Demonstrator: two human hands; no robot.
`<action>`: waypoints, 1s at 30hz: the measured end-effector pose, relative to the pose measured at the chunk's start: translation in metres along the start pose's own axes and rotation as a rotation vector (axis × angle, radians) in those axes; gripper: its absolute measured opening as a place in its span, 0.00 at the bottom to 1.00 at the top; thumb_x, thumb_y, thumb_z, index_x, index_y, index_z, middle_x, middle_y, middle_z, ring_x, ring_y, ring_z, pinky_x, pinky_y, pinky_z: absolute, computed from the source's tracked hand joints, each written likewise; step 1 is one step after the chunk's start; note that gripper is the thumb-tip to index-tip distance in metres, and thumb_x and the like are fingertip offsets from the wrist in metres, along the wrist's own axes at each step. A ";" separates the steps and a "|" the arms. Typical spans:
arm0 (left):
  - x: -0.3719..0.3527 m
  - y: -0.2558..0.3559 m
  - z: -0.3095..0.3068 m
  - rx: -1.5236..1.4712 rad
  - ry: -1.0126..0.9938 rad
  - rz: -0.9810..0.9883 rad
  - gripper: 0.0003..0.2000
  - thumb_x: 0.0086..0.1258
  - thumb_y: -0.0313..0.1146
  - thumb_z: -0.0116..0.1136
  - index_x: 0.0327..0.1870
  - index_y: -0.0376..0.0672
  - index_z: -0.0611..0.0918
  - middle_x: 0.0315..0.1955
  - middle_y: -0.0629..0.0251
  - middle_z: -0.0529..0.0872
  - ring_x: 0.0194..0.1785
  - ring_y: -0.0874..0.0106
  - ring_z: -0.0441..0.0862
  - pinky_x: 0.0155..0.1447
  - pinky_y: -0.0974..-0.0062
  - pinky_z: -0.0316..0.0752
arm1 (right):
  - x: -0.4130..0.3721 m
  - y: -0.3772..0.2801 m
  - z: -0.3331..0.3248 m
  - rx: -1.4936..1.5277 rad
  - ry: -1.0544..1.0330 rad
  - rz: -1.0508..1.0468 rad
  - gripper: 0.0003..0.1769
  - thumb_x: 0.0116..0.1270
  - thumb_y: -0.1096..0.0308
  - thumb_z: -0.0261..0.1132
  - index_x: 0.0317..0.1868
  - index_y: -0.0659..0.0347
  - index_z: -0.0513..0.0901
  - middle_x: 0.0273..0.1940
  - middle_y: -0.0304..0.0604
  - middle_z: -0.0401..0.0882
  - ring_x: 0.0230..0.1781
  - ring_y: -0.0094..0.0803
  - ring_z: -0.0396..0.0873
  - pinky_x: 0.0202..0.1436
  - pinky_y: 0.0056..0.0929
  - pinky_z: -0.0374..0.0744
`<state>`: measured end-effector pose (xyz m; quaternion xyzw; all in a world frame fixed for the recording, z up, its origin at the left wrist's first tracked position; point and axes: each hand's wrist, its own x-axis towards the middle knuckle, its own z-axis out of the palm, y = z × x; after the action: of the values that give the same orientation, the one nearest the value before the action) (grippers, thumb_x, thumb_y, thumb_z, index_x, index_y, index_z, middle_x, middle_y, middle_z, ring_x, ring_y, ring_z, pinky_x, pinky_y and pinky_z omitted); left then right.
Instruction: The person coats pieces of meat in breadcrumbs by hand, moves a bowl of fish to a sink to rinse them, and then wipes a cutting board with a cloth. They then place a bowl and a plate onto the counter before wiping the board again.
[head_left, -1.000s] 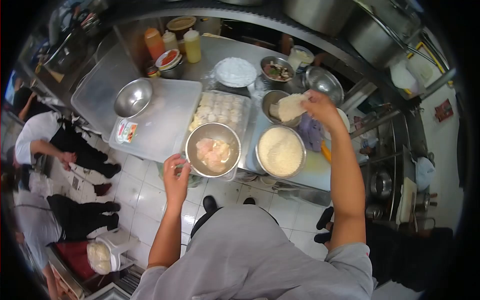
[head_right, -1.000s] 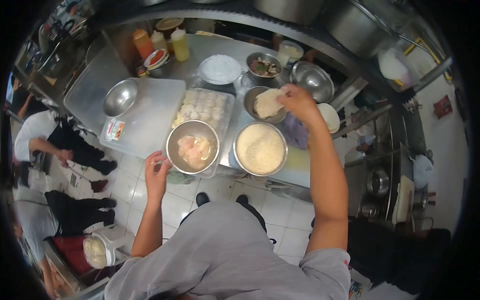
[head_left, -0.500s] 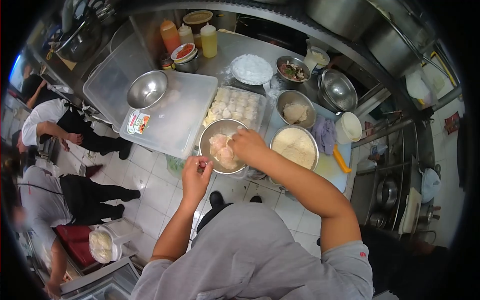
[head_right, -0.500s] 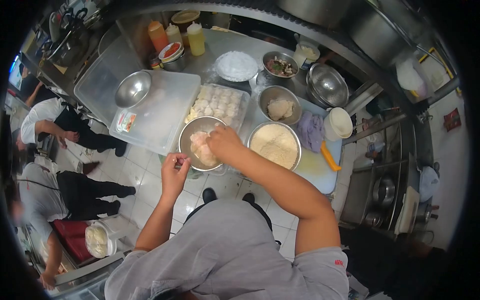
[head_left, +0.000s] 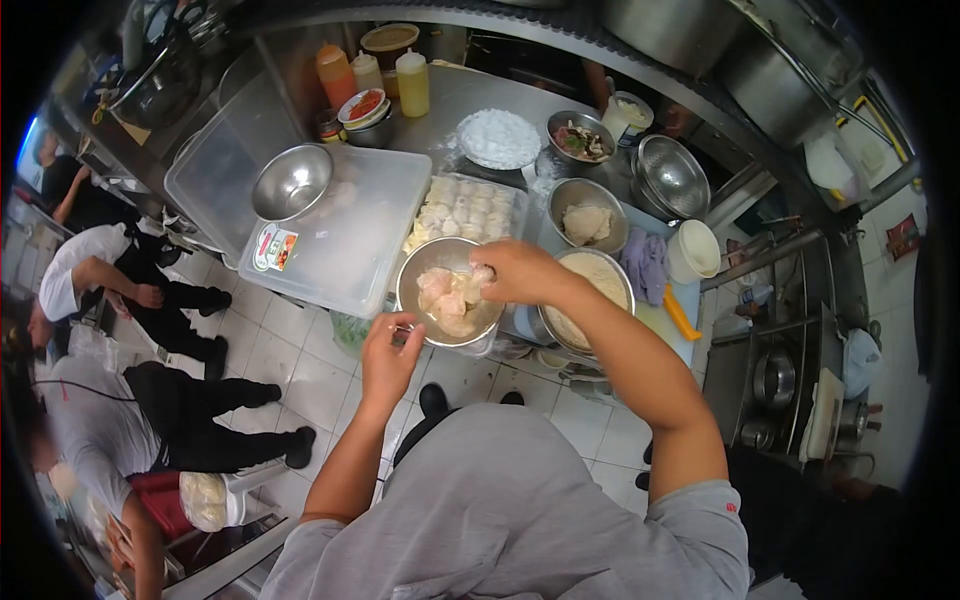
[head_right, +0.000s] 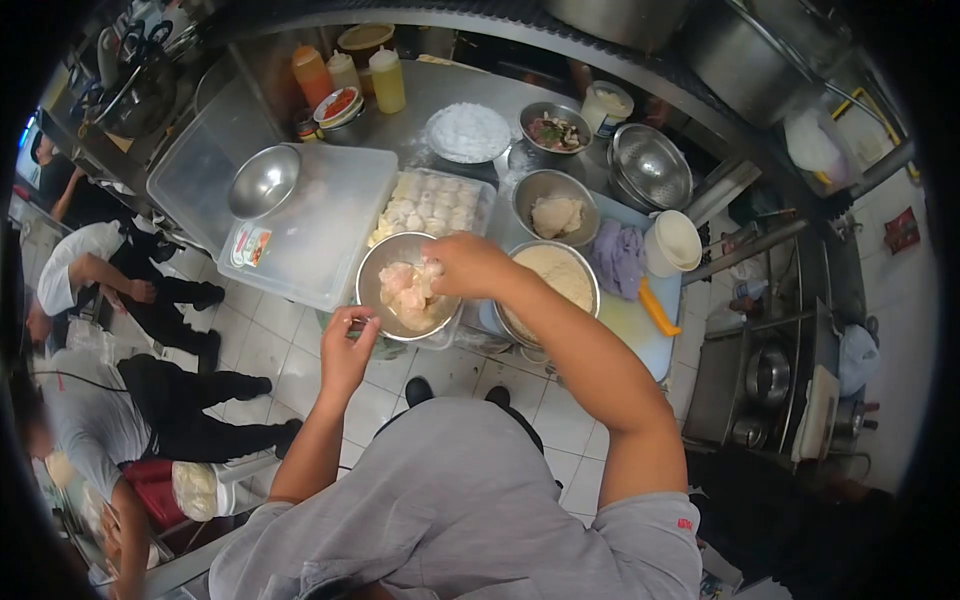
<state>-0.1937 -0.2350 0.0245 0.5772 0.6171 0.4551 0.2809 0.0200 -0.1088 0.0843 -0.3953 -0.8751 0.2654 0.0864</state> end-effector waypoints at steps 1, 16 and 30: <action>-0.001 0.000 -0.001 0.012 0.012 0.018 0.08 0.62 0.26 0.63 0.40 0.36 0.80 0.36 0.61 0.78 0.36 0.72 0.78 0.36 0.78 0.73 | -0.004 -0.001 -0.013 0.072 -0.001 -0.007 0.16 0.49 0.66 0.65 0.40 0.62 0.78 0.38 0.53 0.80 0.43 0.48 0.78 0.46 0.43 0.75; -0.012 0.064 0.023 -0.004 -0.144 0.445 0.09 0.56 0.23 0.65 0.38 0.38 0.80 0.43 0.56 0.78 0.42 0.63 0.79 0.41 0.72 0.75 | -0.123 0.034 -0.066 0.141 -0.190 0.171 0.19 0.57 0.70 0.60 0.51 0.56 0.77 0.37 0.49 0.79 0.40 0.44 0.78 0.43 0.38 0.75; 0.001 0.076 0.111 0.236 -0.424 0.664 0.14 0.50 0.32 0.70 0.36 0.41 0.80 0.47 0.58 0.76 0.45 0.62 0.78 0.40 0.67 0.77 | -0.150 0.042 -0.027 -0.485 0.155 0.436 0.22 0.50 0.68 0.70 0.46 0.64 0.76 0.44 0.49 0.77 0.47 0.47 0.78 0.47 0.40 0.78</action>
<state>-0.0627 -0.2135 0.0445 0.8544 0.3735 0.3179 0.1716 0.1582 -0.1859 0.0931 -0.6011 -0.7986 0.0307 -0.0026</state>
